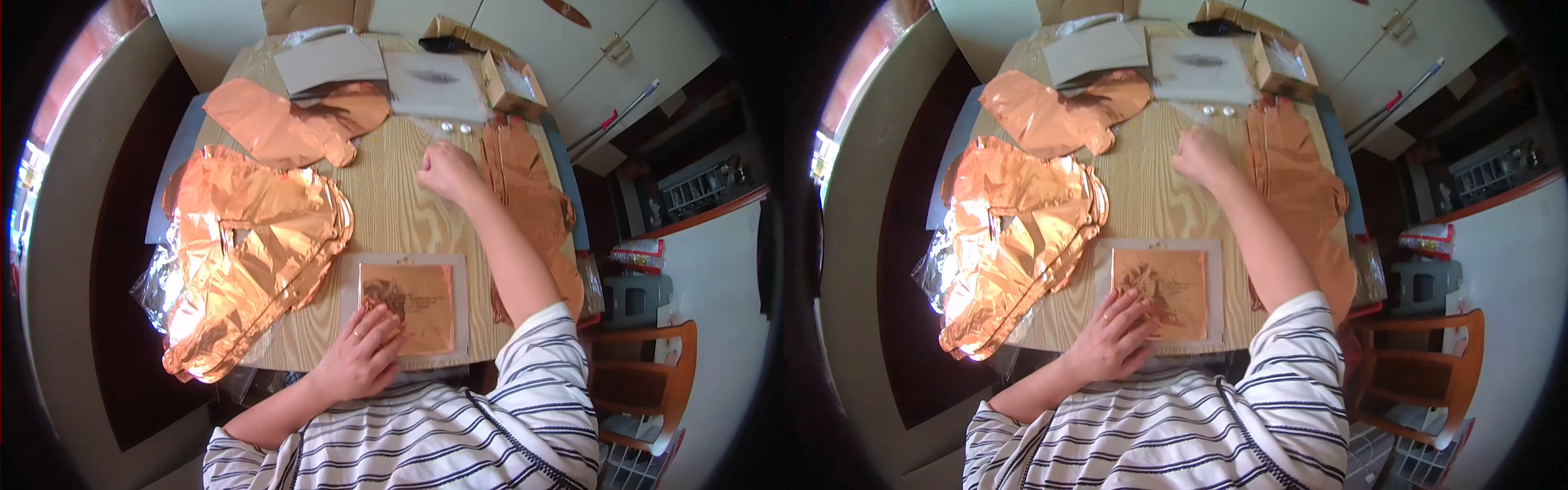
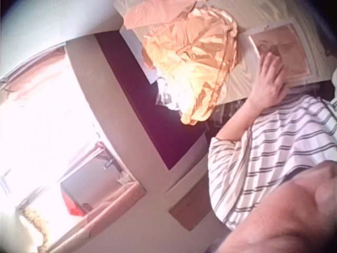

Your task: Folding metallic foil balloons and inserting them into plastic retail sleeves with card backings.

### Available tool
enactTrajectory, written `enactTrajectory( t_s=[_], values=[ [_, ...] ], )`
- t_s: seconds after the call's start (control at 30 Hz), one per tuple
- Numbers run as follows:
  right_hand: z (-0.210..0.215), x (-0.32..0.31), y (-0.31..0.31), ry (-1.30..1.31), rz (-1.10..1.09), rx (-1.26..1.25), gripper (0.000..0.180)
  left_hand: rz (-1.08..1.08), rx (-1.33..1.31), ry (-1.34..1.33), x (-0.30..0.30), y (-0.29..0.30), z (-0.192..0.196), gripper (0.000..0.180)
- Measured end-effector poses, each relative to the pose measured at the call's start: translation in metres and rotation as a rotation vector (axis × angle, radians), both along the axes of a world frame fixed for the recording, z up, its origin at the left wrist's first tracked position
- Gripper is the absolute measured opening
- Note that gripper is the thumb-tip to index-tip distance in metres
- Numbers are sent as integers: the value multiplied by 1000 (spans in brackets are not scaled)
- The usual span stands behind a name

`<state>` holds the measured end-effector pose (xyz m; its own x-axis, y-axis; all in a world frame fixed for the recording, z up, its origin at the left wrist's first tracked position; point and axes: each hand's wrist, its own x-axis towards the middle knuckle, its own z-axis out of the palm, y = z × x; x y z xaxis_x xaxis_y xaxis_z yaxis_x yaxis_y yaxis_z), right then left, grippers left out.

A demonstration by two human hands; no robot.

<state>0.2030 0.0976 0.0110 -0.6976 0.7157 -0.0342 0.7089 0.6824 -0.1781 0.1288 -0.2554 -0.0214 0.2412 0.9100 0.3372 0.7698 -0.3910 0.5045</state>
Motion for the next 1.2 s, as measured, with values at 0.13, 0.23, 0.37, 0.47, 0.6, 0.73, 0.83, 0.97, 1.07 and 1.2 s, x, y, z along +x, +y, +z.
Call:
enactTrajectory(
  t_s=[0.13, 0.23, 0.37, 0.47, 0.6, 0.73, 0.83, 0.97, 1.07, 1.2],
  values=[
    [12, 84, -100, 399, 94, -174, 17, -7, 81, -21, 3, -3, -7, 40],
    [41, 142, -182, 403, 80, -358, 13, -53, 140, -7, 3, -4, -8, 28],
    [41, 182, -262, 465, 157, -337, 15, -29, 161, -45, 3, -7, -11, 29],
    [12, 186, -301, 477, 215, -32, 23, -21, 154, -73, 4, -8, -8, 30],
    [-8, 174, -318, 465, 120, 181, 23, -2, 143, -105, 8, -9, -7, 27],
    [-18, 175, -308, 425, -62, 316, 18, 6, 166, -71, 13, -12, -10, 26],
    [-24, 175, -301, 447, -164, 269, 19, -1, 165, -25, 13, -11, -11, 25],
    [-26, 180, -298, 418, -157, 204, 23, -18, 178, 12, 13, -11, -16, 24],
    [-23, 195, -294, 413, -111, 22, 35, -31, 169, 41, 12, -11, -15, 24],
    [-5, 212, -286, 383, 13, -168, 43, -34, 156, 42, 12, -12, -14, 24]
  ],
)
